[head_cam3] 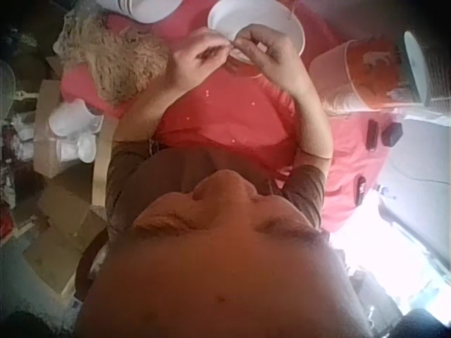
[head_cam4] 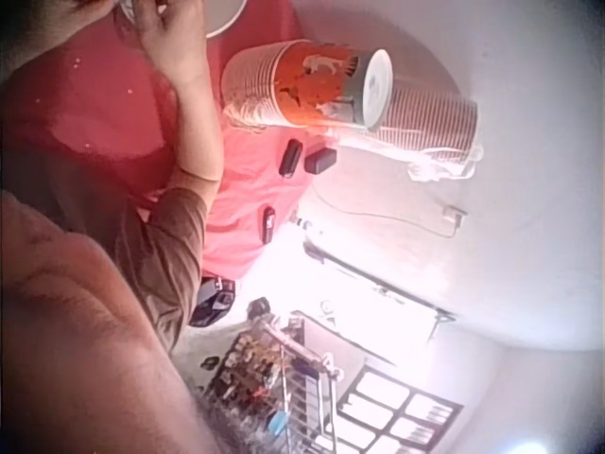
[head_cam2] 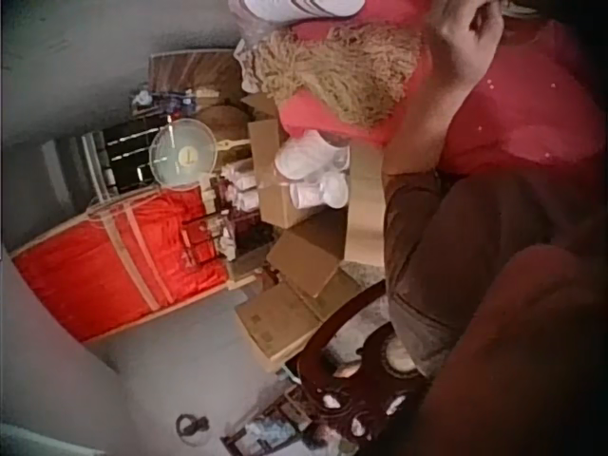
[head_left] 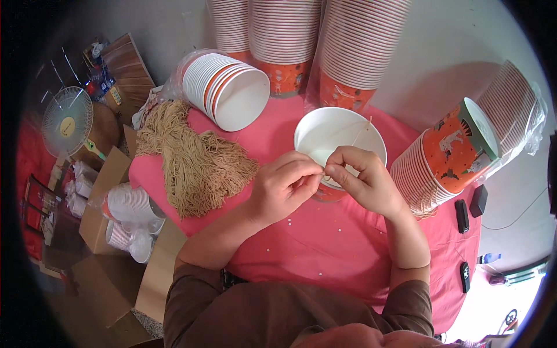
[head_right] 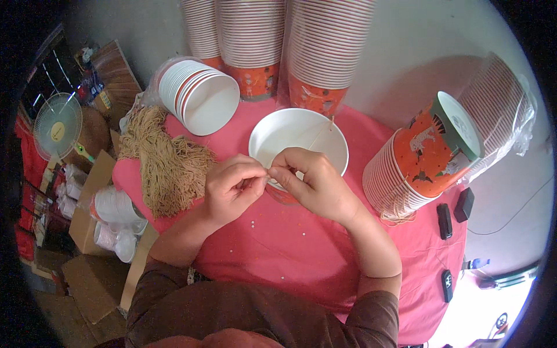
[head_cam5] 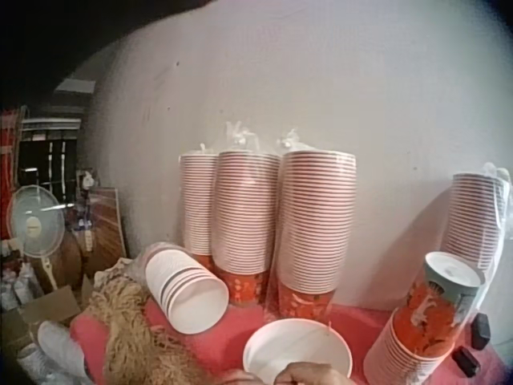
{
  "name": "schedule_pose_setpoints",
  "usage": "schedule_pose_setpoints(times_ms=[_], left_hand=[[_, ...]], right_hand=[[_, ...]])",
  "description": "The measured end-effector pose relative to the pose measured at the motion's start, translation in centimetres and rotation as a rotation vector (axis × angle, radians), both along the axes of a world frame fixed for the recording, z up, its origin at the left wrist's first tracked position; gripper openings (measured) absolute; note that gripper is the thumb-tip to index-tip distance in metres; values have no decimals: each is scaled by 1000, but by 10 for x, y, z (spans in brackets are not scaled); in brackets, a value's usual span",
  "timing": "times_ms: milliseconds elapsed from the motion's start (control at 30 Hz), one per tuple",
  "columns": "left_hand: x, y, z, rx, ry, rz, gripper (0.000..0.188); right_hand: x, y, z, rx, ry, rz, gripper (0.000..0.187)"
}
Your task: Attaching thin cord handles to festive paper buckets by threading them through pre-punched holes and knotting them.
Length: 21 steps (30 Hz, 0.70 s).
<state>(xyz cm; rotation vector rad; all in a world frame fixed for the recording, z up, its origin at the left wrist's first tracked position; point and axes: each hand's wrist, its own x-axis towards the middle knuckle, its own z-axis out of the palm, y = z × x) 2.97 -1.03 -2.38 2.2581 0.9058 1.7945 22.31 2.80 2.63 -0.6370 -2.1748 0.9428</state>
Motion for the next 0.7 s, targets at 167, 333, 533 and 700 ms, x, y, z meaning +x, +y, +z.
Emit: schedule_pose_setpoints(times_ms=[167, 333, 533, 700], left_hand=[[0, 0, -4, -48, -90, -85, 14], [0, -5, -5, -257, -204, -189, 9], [-5, -7, -5, -593, -418, -334, 5], [-6, -6, -1, -665, -516, -344, 4]], right_hand=[[0, -1, 0, -39, 8, 2, 13], [3, 1, 1, -40, -32, -27, 15], [-5, 5, -5, 557, 59, -113, 15], [-12, -2, -3, 660, 129, -35, 23]])
